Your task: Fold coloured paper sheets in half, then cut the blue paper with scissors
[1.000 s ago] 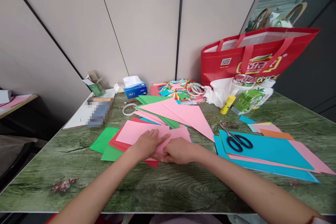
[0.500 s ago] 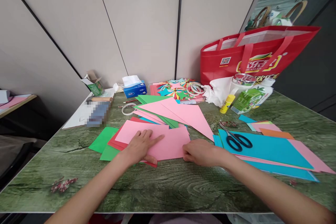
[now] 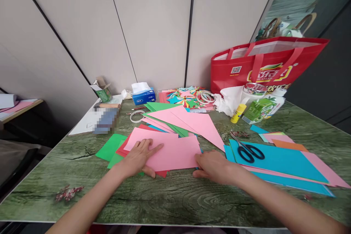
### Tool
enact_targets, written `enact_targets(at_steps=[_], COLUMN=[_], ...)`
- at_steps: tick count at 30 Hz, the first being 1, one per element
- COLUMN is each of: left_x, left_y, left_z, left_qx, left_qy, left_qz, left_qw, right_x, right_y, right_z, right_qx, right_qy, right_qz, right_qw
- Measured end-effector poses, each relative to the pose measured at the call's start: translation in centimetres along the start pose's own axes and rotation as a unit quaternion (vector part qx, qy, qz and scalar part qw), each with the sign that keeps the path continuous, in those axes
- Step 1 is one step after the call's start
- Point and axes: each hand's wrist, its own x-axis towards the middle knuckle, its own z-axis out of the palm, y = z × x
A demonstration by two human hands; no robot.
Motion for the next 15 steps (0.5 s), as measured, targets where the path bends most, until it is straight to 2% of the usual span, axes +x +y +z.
enact_targets(at_steps=[6, 9, 12, 15], left_x=[-0.4, -0.9, -1.3, -1.4], left_y=[-1.4, -1.5, -1.7, -2.4], left_z=[1.1, 0.7, -0.2, -0.8], left_qx=[-0.084, -0.161, -0.260, -0.352], left_qy=[0.040, 0.047, 0.063, 0.105], left_qz=[0.018, 0.002, -0.011, -0.010], left_qw=[0.996, 0.986, 0.963, 0.930], right_x=[-0.4, -0.8, -0.9, -0.2], right_y=[1.4, 1.8, 1.5, 0.4], right_z=[1.9, 2.3, 2.8, 3.9], right_qx=[0.062, 0.097, 0.091, 0.037], right_qy=[0.092, 0.169, 0.255, 0.307], right_qz=[-0.013, -0.066, -0.111, -0.132], right_qw=[0.994, 0.979, 0.956, 0.942])
